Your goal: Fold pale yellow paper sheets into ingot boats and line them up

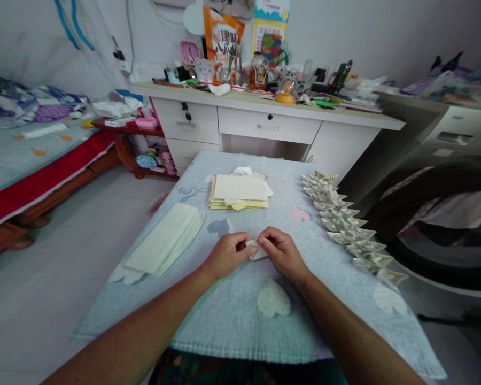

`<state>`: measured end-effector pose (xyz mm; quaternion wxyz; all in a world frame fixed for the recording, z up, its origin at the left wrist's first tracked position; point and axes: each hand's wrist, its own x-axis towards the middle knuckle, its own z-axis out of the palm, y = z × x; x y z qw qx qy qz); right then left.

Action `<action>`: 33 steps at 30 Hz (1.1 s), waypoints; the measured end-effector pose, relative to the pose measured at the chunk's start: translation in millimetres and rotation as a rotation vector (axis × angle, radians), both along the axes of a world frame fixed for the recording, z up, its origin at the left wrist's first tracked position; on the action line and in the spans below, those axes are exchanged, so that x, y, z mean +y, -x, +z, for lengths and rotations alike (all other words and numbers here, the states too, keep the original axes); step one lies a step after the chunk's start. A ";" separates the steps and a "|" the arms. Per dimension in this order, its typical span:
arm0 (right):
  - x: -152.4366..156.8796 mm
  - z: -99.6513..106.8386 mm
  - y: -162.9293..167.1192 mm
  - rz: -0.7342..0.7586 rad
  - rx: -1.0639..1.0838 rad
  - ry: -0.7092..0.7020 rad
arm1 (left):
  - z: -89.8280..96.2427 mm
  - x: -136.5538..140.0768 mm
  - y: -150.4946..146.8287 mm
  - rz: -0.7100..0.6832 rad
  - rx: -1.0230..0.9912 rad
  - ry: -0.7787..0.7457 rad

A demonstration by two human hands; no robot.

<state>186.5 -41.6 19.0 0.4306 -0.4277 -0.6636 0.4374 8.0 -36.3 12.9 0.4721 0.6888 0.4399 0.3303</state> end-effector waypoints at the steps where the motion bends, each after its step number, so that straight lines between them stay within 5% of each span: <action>1: -0.1 -0.3 0.1 0.011 0.016 0.022 | -0.7 0.6 0.6 0.008 -0.018 0.007; 15: 2.1 -6.8 -2.4 0.030 -0.137 0.039 | -3.5 0.9 -1.0 0.101 -0.397 0.076; 27: 1.2 -4.0 -2.5 0.029 -0.284 -0.190 | -8.4 5.6 1.3 0.155 0.050 -0.217; 33: 1.0 -3.2 -8.0 0.049 -0.454 -0.279 | -1.9 3.3 1.8 0.107 0.097 -0.318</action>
